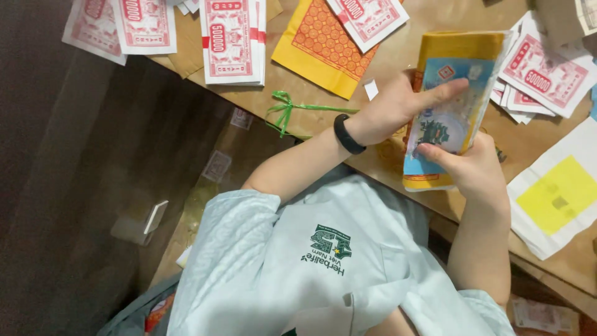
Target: Counting and bundling various denominations of joss paper (hell money) on a wooden table.
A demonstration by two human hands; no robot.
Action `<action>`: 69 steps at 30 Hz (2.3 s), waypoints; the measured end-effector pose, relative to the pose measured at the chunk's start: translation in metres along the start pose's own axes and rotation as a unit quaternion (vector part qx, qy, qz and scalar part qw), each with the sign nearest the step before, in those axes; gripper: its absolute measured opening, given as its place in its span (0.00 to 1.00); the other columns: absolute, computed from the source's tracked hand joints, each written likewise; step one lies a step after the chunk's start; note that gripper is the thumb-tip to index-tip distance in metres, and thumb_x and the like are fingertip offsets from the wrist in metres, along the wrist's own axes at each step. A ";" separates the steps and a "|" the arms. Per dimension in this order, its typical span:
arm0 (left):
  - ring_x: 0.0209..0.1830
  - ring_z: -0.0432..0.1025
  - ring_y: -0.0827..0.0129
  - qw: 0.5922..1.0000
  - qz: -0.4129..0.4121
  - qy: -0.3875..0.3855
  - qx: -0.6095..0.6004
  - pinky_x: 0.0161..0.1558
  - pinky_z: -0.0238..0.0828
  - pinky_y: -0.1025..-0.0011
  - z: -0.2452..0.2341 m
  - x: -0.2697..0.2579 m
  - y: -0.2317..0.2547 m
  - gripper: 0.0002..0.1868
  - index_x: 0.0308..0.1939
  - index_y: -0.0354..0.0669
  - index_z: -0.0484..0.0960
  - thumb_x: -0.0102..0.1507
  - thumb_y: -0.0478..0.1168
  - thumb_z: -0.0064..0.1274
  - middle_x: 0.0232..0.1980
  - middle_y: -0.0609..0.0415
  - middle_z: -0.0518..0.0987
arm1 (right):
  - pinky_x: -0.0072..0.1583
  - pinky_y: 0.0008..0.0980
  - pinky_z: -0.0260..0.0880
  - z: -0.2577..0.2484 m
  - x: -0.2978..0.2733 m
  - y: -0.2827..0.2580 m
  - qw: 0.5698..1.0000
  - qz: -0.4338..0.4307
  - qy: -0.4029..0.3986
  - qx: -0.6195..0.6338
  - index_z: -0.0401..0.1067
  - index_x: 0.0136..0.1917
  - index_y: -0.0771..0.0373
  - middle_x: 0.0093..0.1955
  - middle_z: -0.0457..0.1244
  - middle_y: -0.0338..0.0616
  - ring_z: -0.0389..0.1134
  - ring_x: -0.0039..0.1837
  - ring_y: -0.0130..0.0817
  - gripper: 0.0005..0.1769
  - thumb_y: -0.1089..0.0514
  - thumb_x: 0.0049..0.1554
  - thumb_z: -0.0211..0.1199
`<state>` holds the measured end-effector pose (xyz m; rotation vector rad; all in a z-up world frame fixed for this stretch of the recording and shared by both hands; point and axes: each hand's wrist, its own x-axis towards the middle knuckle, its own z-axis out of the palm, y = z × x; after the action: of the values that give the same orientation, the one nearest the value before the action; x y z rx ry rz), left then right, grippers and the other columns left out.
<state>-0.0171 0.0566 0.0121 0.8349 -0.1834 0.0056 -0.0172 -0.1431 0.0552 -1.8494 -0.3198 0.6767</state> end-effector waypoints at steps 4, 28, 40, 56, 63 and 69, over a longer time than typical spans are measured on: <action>0.54 0.77 0.70 0.999 -0.030 0.028 -0.023 0.58 0.76 0.67 -0.007 -0.001 -0.001 0.26 0.61 0.31 0.79 0.69 0.49 0.62 0.55 0.51 0.82 | 0.56 0.32 0.75 0.003 -0.001 -0.011 0.997 -0.011 -0.070 0.041 0.73 0.59 0.69 0.52 0.71 0.43 0.73 0.53 0.30 0.17 0.63 0.56 0.67; 0.56 0.77 0.71 0.998 -0.034 0.007 0.057 0.61 0.77 0.68 -0.018 -0.006 0.001 0.27 0.63 0.31 0.77 0.70 0.51 0.57 0.57 0.52 0.83 | 0.59 0.34 0.74 0.000 0.006 0.043 0.983 -0.038 -0.008 0.178 0.72 0.63 0.72 0.58 0.69 0.45 0.71 0.56 0.32 0.19 0.68 0.60 0.68; 0.58 0.76 0.71 0.998 -0.004 0.020 0.058 0.62 0.76 0.68 -0.028 -0.007 -0.006 0.28 0.66 0.31 0.75 0.69 0.46 0.62 0.57 0.50 0.82 | 0.58 0.37 0.76 0.019 -0.004 0.006 0.984 -0.028 -0.030 0.173 0.72 0.61 0.72 0.55 0.70 0.47 0.74 0.54 0.36 0.17 0.69 0.59 0.64; 0.54 0.79 0.66 0.994 -0.036 0.010 0.107 0.57 0.79 0.66 -0.019 -0.015 -0.014 0.26 0.60 0.30 0.82 0.66 0.48 0.64 0.56 0.47 0.85 | 0.62 0.35 0.75 0.015 -0.011 0.005 0.993 -0.054 -0.005 0.109 0.72 0.61 0.74 0.58 0.69 0.47 0.73 0.57 0.36 0.16 0.71 0.60 0.63; 0.58 0.78 0.67 0.997 -0.012 0.002 0.070 0.61 0.77 0.65 -0.029 -0.012 -0.002 0.25 0.62 0.30 0.81 0.66 0.44 0.66 0.59 0.48 0.84 | 0.60 0.34 0.73 -0.010 -0.011 0.035 0.999 -0.021 -0.033 0.009 0.74 0.59 0.75 0.55 0.70 0.47 0.72 0.56 0.34 0.16 0.70 0.57 0.65; 0.60 0.73 0.76 0.984 0.058 -0.111 0.130 0.64 0.74 0.71 -0.045 -0.032 0.059 0.29 0.68 0.41 0.75 0.66 0.35 0.72 0.59 0.56 0.81 | 0.52 0.32 0.69 -0.036 -0.019 0.018 0.974 -0.029 -0.038 -0.222 0.78 0.58 0.67 0.44 0.72 0.47 0.68 0.48 0.30 0.15 0.67 0.56 0.71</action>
<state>-0.0459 0.1310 0.0209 1.0851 -0.4482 0.0460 -0.0131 -0.1876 0.0534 -2.2287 -0.6123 0.6753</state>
